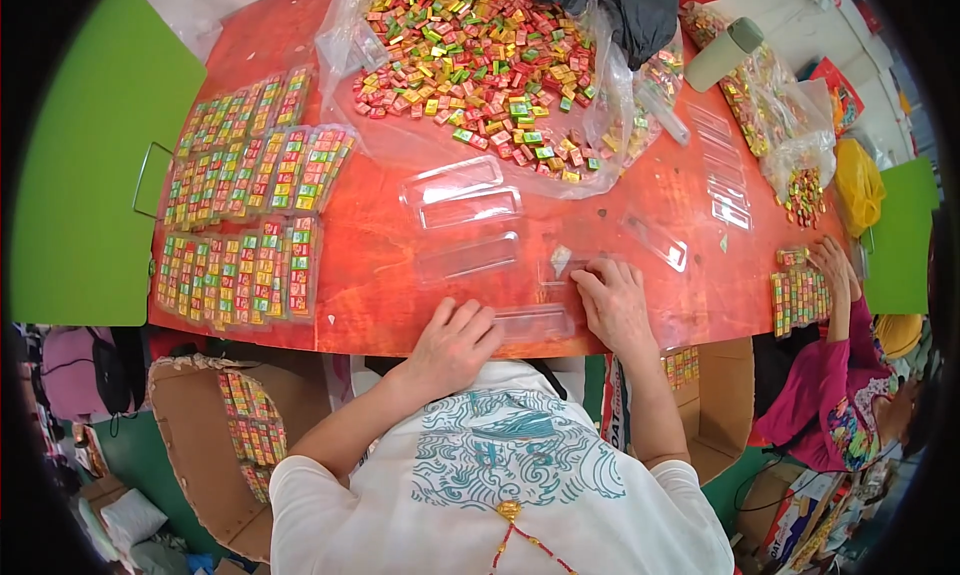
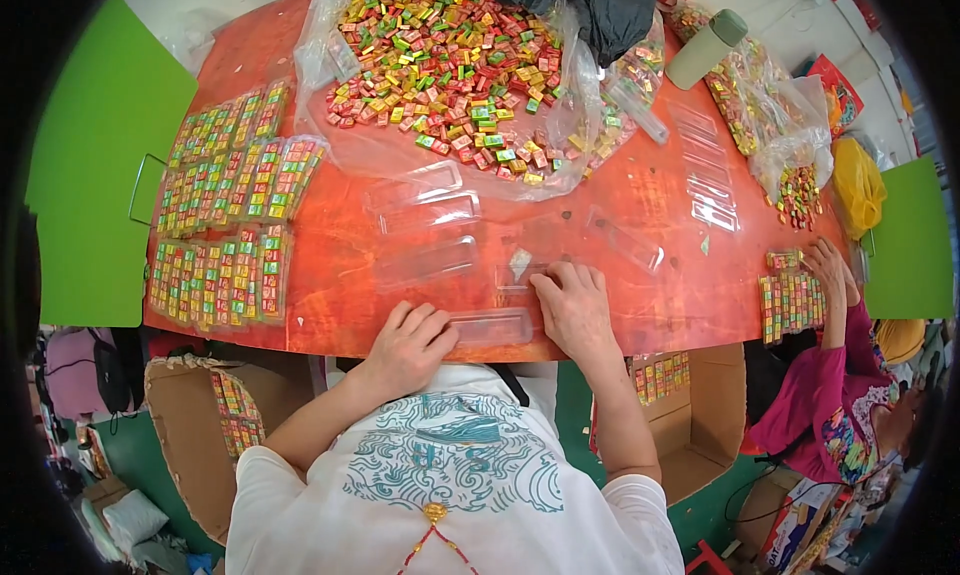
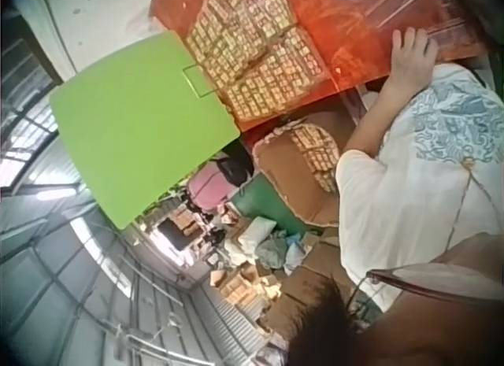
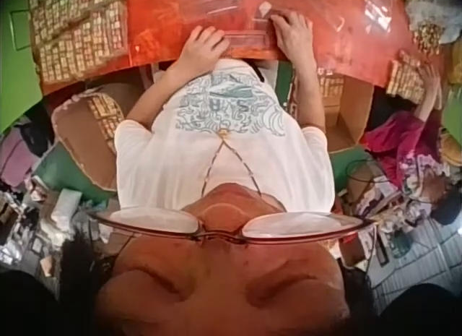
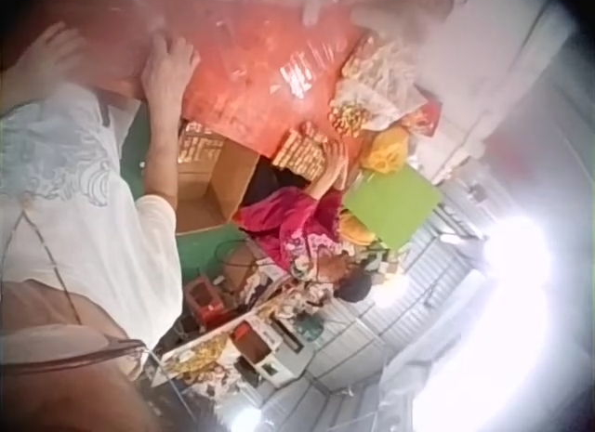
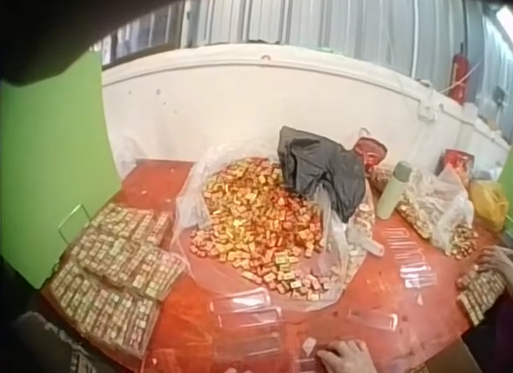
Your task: Sorting small colorful toy bricks and arranging them into specific layouts before placing them into plastic packaging trays.
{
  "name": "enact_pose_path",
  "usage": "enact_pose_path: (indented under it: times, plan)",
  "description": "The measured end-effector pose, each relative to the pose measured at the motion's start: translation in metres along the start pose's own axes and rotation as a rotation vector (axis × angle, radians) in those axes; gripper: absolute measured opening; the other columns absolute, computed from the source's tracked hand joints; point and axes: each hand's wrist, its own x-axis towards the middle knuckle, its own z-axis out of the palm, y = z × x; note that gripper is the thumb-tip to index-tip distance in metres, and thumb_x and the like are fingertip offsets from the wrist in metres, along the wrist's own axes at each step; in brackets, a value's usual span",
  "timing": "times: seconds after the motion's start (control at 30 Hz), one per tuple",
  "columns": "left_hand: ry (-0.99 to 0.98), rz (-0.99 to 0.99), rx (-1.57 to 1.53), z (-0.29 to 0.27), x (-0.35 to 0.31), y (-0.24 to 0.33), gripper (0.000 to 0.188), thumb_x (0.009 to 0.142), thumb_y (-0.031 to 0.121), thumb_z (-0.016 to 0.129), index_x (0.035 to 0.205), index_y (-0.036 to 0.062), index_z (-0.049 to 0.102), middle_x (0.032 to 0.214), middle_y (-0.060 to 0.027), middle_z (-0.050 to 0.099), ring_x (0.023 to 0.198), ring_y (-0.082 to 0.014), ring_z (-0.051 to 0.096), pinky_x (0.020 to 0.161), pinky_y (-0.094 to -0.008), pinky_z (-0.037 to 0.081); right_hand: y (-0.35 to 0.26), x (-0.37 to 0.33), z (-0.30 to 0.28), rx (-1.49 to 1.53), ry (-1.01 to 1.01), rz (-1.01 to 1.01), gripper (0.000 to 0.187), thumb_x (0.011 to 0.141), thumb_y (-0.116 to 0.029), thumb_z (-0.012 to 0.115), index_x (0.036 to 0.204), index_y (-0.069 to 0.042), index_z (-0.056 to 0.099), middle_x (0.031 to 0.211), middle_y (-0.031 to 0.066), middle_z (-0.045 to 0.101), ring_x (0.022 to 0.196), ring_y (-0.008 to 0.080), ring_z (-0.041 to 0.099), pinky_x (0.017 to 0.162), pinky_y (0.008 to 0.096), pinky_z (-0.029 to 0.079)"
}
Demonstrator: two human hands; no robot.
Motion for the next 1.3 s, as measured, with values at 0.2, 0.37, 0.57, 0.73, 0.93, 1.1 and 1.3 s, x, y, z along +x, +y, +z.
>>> enact_pose_path:
  times: [0.2,0.37,0.57,0.73,0.93,1.1,1.3]
  plan:
    - [0.049,-0.135,0.058,-0.019,-0.027,-0.008,0.023,0.078,0.009,0.067,0.100,0.0037,0.069,0.110,-0.0134,0.062,0.106,-0.0314,0.059,0.095,-0.0478,0.044,0.015,-0.003,-0.002,0.013,0.020,0.040,0.017,0.088,-0.006,0.065,0.105,-0.008,0.070,0.104,0.0091,0.063,0.101,0.0290,0.060,0.089,0.0427,0.043]
    - [0.081,-0.044,0.049,-0.014,-0.005,-0.002,0.023,0.078,0.010,0.065,0.100,0.0033,0.069,0.107,-0.0140,0.062,0.106,-0.0314,0.058,0.094,-0.0477,0.044,0.032,-0.003,-0.005,-0.059,0.050,0.088,0.017,0.089,-0.006,0.064,0.105,-0.009,0.070,0.105,0.0085,0.063,0.102,0.0291,0.060,0.087,0.0427,0.043]
    - [0.039,0.180,0.103,0.031,0.054,0.015,0.026,0.082,0.017,0.060,0.103,0.0023,0.065,0.095,-0.0124,0.058,0.097,-0.0293,0.055,0.090,-0.0451,0.044,0.043,0.004,-0.006,-0.117,0.019,0.095,0.022,0.088,-0.005,0.064,0.108,-0.009,0.071,0.108,0.0085,0.064,0.104,0.0301,0.059,0.087,0.0438,0.044]
    - [-0.002,0.169,0.227,0.052,0.079,0.021,0.030,0.084,0.019,0.059,0.107,0.0023,0.065,0.099,-0.0123,0.059,0.098,-0.0291,0.054,0.092,-0.0474,0.042,0.037,0.009,-0.001,0.004,-0.057,0.018,0.025,0.089,-0.005,0.064,0.113,-0.007,0.070,0.112,0.0103,0.063,0.108,0.0313,0.059,0.093,0.0441,0.045]
    - [0.058,0.107,0.161,0.046,0.087,0.021,0.051,0.087,0.027,0.061,0.131,-0.0007,0.058,0.137,-0.0240,0.053,0.130,-0.0400,0.047,0.103,-0.0573,0.037,0.067,0.015,-0.002,-0.248,0.286,0.264,0.026,0.091,-0.011,0.064,0.117,-0.009,0.069,0.113,0.0095,0.063,0.107,0.0311,0.059,0.089,0.0438,0.045]
    - [-0.096,-0.026,0.032,0.066,0.096,0.016,0.057,0.091,0.031,0.063,0.138,-0.0012,0.054,0.147,-0.0261,0.044,0.140,-0.0425,0.039,0.106,-0.0608,0.034,0.087,0.025,0.012,-0.186,0.177,0.251,0.023,0.089,-0.013,0.067,0.112,-0.009,0.069,0.114,0.0084,0.063,0.109,0.0301,0.058,0.089,0.0451,0.044]
    - [-0.076,0.004,0.048,0.066,0.083,0.024,0.057,0.090,0.033,0.063,0.136,-0.0012,0.056,0.146,-0.0280,0.045,0.139,-0.0440,0.040,0.107,-0.0622,0.034,0.056,0.048,0.022,-0.084,0.143,0.059,0.023,0.089,-0.012,0.065,0.112,-0.008,0.068,0.114,0.0091,0.062,0.107,0.0315,0.057,0.088,0.0444,0.046]
